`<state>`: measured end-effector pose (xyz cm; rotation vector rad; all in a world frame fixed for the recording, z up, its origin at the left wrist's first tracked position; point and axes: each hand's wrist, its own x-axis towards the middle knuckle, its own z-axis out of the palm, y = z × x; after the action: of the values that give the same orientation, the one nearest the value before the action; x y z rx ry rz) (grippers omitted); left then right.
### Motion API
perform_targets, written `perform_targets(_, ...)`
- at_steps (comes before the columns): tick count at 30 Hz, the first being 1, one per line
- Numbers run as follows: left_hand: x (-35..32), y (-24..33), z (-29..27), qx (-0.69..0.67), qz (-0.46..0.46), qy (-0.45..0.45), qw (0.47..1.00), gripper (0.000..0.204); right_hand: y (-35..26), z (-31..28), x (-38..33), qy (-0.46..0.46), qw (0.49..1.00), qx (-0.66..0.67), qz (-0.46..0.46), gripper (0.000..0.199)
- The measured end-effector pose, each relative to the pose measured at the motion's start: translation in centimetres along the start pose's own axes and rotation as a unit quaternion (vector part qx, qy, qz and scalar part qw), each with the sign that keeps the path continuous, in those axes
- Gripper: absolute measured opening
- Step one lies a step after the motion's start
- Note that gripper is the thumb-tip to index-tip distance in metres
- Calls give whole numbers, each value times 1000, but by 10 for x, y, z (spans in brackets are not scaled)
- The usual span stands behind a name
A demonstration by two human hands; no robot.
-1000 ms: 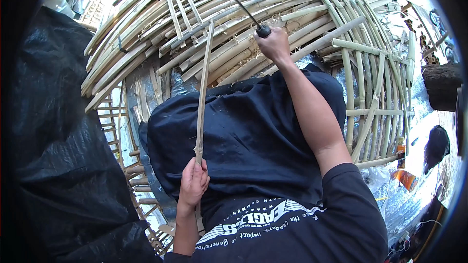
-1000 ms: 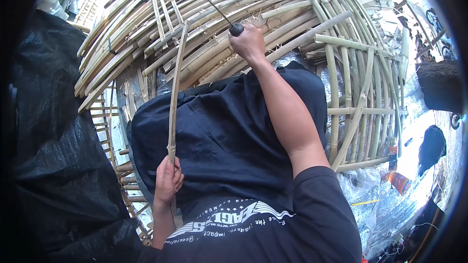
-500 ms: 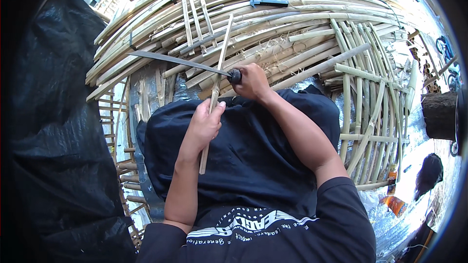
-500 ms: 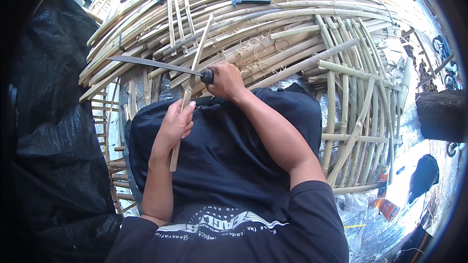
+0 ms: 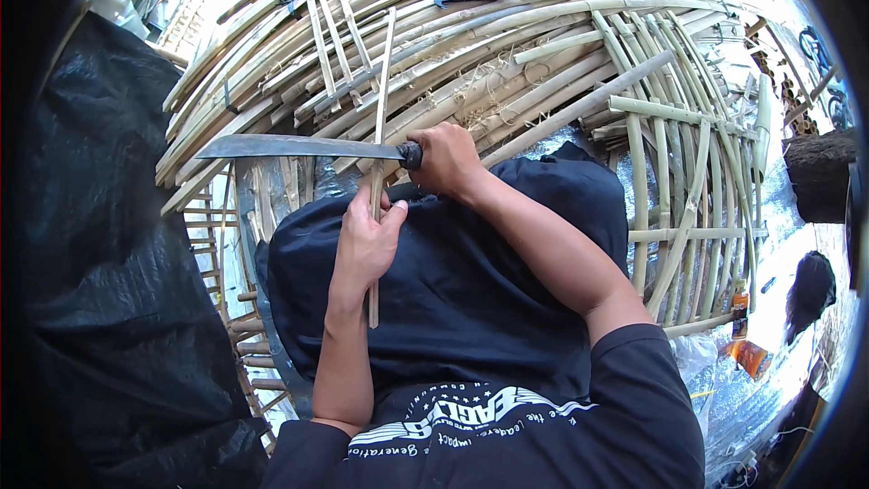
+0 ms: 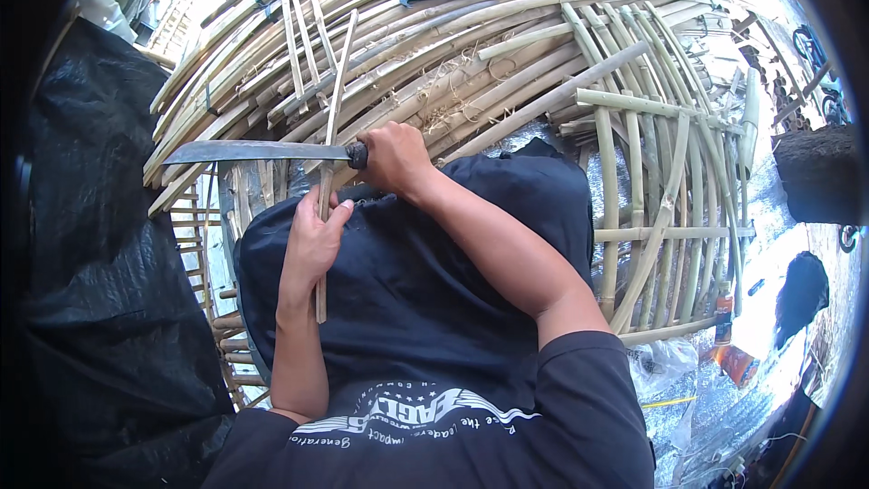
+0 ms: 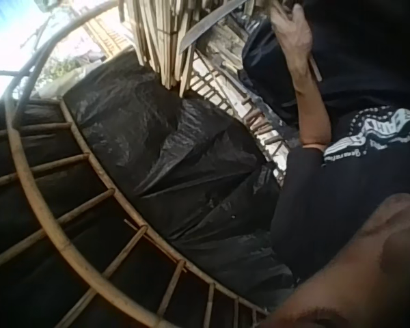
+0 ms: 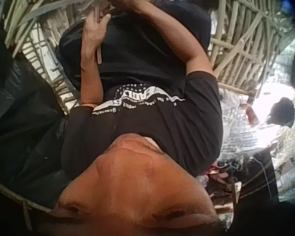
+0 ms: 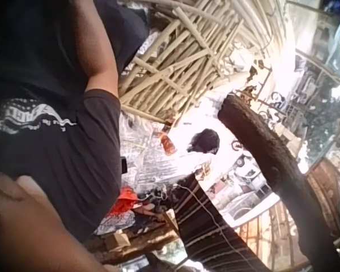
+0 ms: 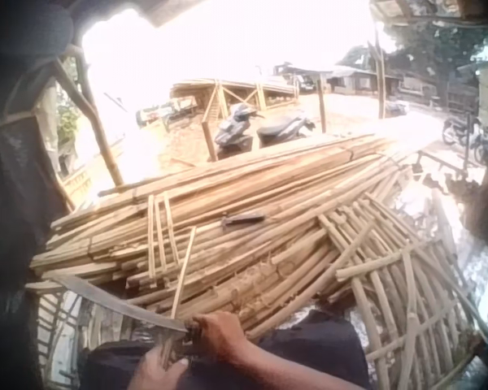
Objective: The person carves a thin bamboo strip using a machete, whittling away wood to shape and smooth the piece while sitting on a pile of bamboo slats.
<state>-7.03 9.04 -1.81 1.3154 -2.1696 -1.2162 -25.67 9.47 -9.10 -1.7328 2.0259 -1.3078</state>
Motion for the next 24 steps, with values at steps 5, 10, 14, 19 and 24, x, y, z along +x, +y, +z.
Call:
perform_targets(5,-12,7,-11,-39,-33,-21,998,16,6,7,4,7,999,-33,-29,12)
perform_targets(10,-32,2,-18,-67,-44,-32,996,16,19,2,17,22,997,-68,-10,11)
perform_targets(14,-41,4,-22,-45,-43,-37,997,18,24,-4,18,37,999,-25,13,12)
perform_targets(19,-45,12,-21,23,-7,9,1000,18,-6,1,5,-27,998,-37,-43,13)
perform_targets(24,-56,15,-23,40,-14,-19,999,20,20,-10,18,15,998,-55,14,10)
